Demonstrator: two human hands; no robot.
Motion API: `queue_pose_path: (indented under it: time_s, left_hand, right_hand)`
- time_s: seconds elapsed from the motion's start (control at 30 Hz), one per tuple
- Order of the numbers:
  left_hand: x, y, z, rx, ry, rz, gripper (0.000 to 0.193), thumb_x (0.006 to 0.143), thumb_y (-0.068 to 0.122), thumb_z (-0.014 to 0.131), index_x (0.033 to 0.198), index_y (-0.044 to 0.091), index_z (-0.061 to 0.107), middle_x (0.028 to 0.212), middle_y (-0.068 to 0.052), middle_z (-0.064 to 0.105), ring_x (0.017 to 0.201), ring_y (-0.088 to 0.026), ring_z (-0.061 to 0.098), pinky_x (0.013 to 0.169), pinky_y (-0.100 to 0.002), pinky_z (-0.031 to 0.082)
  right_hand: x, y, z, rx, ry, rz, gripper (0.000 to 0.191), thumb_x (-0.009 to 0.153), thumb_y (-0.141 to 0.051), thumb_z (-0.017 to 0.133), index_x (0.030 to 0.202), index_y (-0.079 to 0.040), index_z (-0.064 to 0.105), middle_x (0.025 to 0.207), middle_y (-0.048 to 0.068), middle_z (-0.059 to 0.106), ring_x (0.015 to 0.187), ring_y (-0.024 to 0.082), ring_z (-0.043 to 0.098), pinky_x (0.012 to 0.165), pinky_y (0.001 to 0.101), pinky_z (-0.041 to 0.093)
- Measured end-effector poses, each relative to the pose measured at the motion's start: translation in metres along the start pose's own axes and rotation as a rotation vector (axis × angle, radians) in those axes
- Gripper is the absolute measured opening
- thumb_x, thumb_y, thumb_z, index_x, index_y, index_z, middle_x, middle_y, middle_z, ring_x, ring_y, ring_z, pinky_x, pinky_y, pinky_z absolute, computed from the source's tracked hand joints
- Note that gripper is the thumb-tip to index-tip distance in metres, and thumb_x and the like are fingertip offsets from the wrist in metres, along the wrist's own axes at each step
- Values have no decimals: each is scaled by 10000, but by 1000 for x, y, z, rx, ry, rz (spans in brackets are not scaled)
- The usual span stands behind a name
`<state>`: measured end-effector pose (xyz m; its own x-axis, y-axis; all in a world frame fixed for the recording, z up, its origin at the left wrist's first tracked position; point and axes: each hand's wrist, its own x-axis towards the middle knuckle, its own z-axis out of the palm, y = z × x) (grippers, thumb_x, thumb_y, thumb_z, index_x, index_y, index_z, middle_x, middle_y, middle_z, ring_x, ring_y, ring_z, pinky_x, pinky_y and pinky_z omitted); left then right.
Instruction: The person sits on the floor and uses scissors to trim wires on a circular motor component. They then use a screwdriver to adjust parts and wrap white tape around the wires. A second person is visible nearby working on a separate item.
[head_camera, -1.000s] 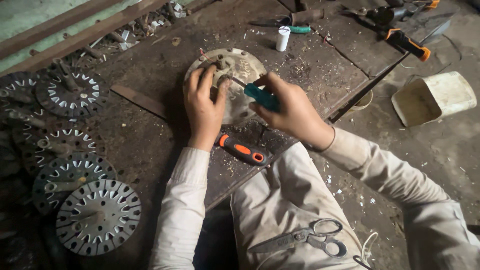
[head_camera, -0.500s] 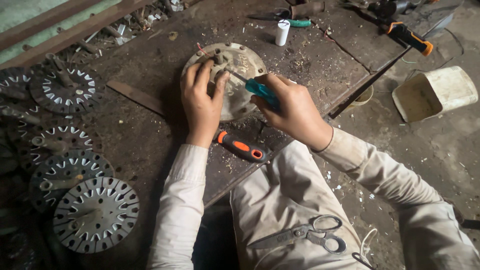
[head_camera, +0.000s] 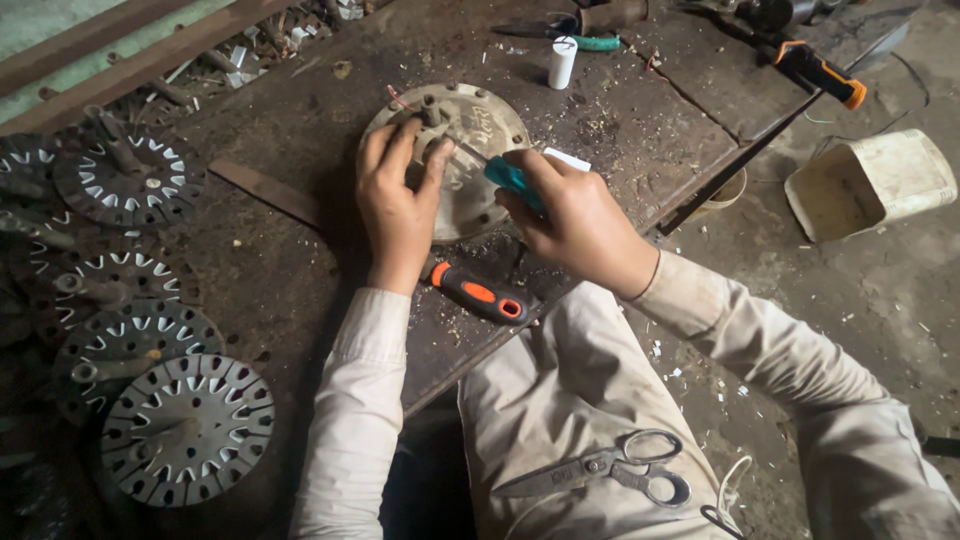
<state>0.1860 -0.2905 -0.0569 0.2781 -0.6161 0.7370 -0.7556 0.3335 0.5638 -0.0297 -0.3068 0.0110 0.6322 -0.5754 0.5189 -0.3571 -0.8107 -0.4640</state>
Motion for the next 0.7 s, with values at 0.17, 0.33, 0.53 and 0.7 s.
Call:
queue_pose_path:
  time_s: [0.17,0.33,0.53,0.7]
  left_hand:
    - [0,-2,2,13,6,10,401,970,245,793,1231,-40,687,1221,-203,646,1161,-389,629,1010,-457,509]
    - [-1,-7,4,-1,-28,9,406,989,221,769,1268,-57,671,1244,-213,624,1175,-394,615,1020,-459,499]
    - [-5,-9,6,41,-30,41,391,1007,211,746,1292,-45,665,1231,-197,594,1180,-390,576,1036,-468,466]
    - [-6,-6,5,6,-2,35,392,1011,213,752,1292,-44,662,1233,-180,603,1181,-375,588,1035,-453,472]
  right_hand:
    - [0,4,1,-305,-16,-106,385,928,-133,720,1251,16,572,865,189,636,683,391,660,561,460,510]
    - [0,13,12,-443,-51,-130,363,995,-181,687,1259,40,573,788,180,623,568,347,631,492,452,484]
    - [19,39,9,448,-163,484,244,1074,-245,642,1183,-28,673,835,170,699,655,316,670,557,359,510]
    - [7,31,5,404,-120,380,243,1054,-218,650,1191,-17,629,828,196,681,661,241,681,569,380,475]
